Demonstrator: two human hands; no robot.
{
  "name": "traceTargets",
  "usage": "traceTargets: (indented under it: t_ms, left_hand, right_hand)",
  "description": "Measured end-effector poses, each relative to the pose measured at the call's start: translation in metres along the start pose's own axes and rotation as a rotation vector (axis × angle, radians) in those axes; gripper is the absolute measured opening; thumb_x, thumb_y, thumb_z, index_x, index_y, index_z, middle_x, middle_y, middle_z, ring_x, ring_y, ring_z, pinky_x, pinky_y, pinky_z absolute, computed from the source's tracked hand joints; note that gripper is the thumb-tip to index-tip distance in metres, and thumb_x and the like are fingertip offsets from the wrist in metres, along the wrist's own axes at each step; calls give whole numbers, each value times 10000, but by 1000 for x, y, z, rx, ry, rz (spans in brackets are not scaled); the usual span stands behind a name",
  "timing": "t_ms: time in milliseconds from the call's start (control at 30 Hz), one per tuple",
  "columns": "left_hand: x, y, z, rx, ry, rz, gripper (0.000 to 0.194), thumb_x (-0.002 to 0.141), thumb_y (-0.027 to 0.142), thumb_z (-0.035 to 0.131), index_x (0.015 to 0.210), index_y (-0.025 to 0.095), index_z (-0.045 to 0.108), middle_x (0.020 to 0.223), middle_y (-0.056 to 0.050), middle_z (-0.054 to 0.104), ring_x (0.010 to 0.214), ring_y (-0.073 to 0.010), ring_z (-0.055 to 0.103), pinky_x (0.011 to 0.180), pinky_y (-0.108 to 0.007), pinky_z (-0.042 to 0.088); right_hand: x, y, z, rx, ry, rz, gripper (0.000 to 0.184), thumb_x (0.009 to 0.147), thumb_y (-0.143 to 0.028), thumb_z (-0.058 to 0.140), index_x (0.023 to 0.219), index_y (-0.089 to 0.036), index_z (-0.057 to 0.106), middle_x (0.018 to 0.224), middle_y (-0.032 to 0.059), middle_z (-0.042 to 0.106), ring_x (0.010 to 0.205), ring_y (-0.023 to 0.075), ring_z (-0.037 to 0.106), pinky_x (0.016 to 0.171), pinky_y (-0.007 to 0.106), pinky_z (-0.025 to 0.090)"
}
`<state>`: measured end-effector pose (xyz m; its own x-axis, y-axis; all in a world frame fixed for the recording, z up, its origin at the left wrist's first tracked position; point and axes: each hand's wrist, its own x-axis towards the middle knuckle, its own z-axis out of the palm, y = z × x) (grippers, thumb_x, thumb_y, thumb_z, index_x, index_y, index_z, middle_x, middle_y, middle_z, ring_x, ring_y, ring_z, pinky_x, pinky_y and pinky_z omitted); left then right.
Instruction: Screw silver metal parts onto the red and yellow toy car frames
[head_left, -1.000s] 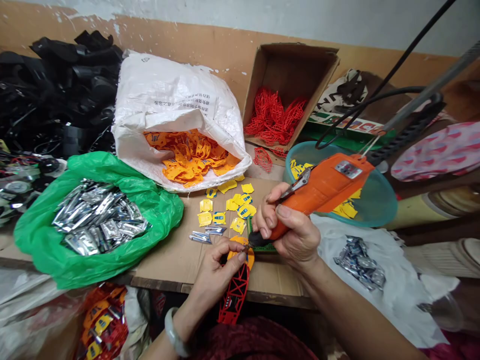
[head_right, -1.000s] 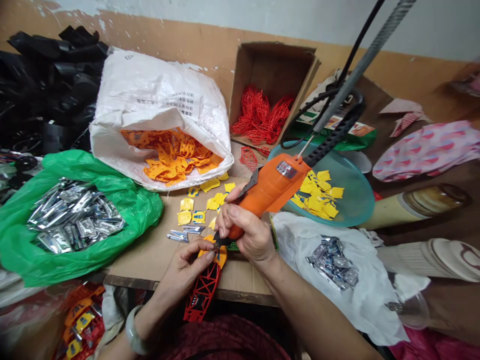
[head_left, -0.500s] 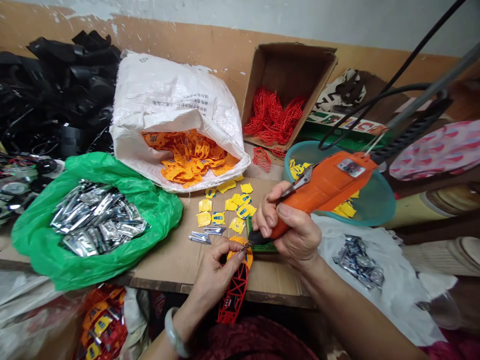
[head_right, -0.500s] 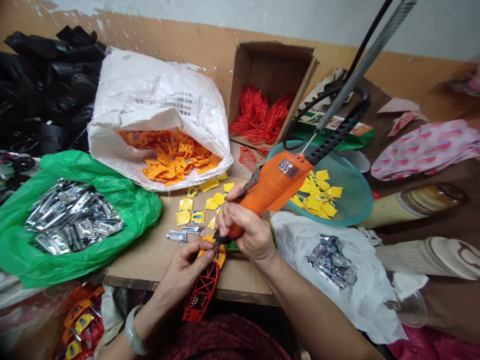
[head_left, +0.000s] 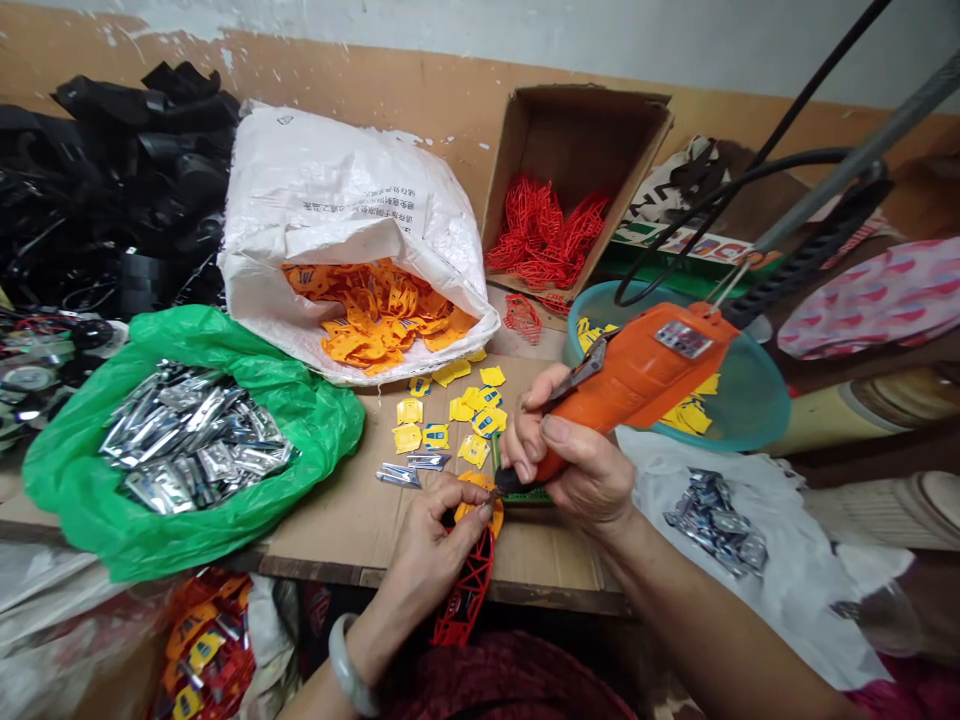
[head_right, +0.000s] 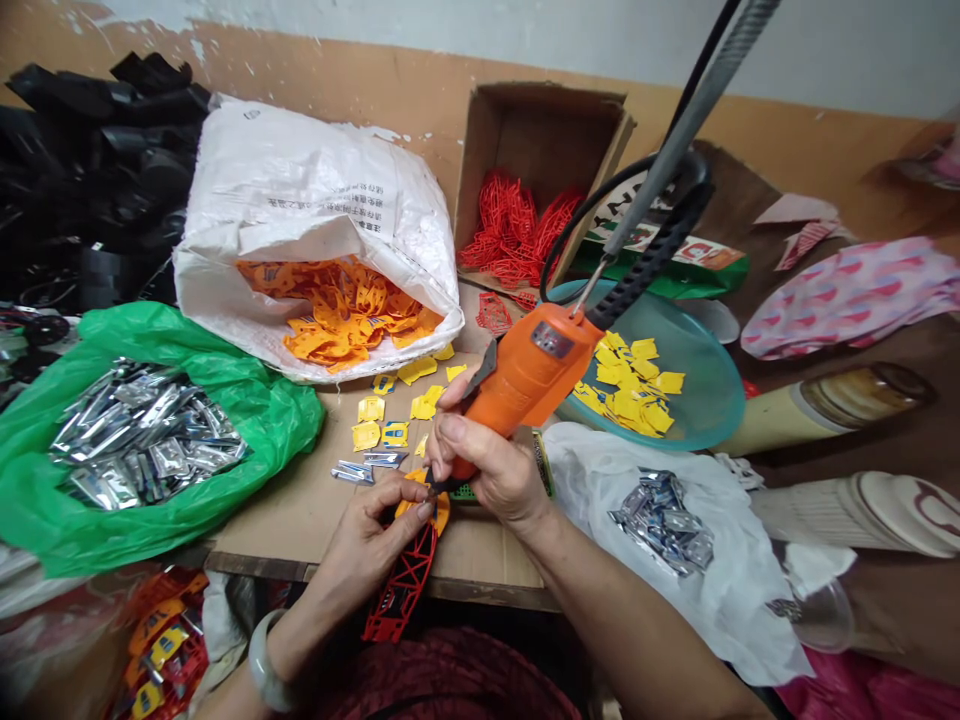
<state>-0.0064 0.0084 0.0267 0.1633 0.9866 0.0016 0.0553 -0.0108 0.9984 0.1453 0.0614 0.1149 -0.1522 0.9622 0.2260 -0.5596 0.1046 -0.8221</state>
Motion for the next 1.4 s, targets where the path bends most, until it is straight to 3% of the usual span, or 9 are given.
traceTargets:
  t_ms: [167, 267, 333, 400, 467, 600, 1067, 1400]
  left_hand:
    - [-1, -2, -2, -96, 53, -102, 166, 845, 344, 744, 955, 225, 782, 975, -62, 751, 968, -247, 658, 909, -360, 458]
    - [-1, -1, -3, -279, 110, -234, 438, 794, 377, 807, 1204, 250, 720, 1254, -76, 721, 1202, -276, 617, 1028, -374, 438]
    - [-2, 0, -2, -435, 143, -328, 622, 746, 404, 851, 1311, 250, 642, 1298, -88, 702, 1180, -272, 640, 984, -370, 485]
    - [-2, 3, 0, -546, 172, -406, 667, 693, 423, 891, 1271, 213, 631, 1198, -98, 736, 1001, -243, 701, 861, -345, 541]
    - [-2, 5, 1, -586, 181, -461, 590, 659, 434, 913, 1122, 169, 660, 1036, -86, 763, 814, -194, 708, 750, -306, 552]
    - [-3, 7, 3, -624, 186, -526, 501, 633, 450, 929, 923, 155, 647, 802, -22, 734, 633, -123, 657, 631, -240, 522]
    - [-2, 11, 3, -622, 206, -512, 487, 621, 441, 932, 883, 165, 629, 716, 1, 720, 525, -124, 639, 564, -251, 519]
    - [3, 13, 6, -622, 243, -499, 467, 591, 401, 949, 848, 147, 653, 728, -23, 742, 559, -129, 656, 571, -238, 521]
  right_hand:
    - [2, -5, 0, -2, 20, -43, 188, 796, -325, 750, 917, -231, 641, 539, -83, 541, 395, 105, 502, 491, 260, 467]
    - [4, -11, 1, 11, 35, -85, 178, 783, -315, 745, 899, -224, 644, 537, -82, 539, 396, 105, 500, 497, 264, 468]
    - [5, -13, 1, 9, 31, -96, 172, 784, -307, 741, 897, -222, 642, 538, -81, 545, 394, 104, 500, 497, 265, 466]
    - [3, -11, 0, 0, 17, -97, 173, 794, -309, 736, 909, -225, 637, 536, -82, 543, 393, 105, 498, 486, 261, 453]
    - [1, -7, 0, -17, 5, -89, 180, 810, -318, 735, 928, -230, 632, 540, -82, 542, 399, 108, 502, 484, 262, 453]
    - [-5, 1, -1, -52, 3, -77, 207, 826, -337, 753, 951, -238, 622, 561, -82, 549, 421, 112, 515, 497, 268, 473]
    - [-10, 9, -5, -87, -13, -12, 258, 842, -362, 762, 963, -252, 562, 587, -88, 542, 453, 108, 523, 512, 256, 469]
    - [-14, 12, -8, -95, -108, -15, 219, 864, -334, 753, 910, -247, 558, 621, -89, 519, 467, 94, 507, 568, 283, 476]
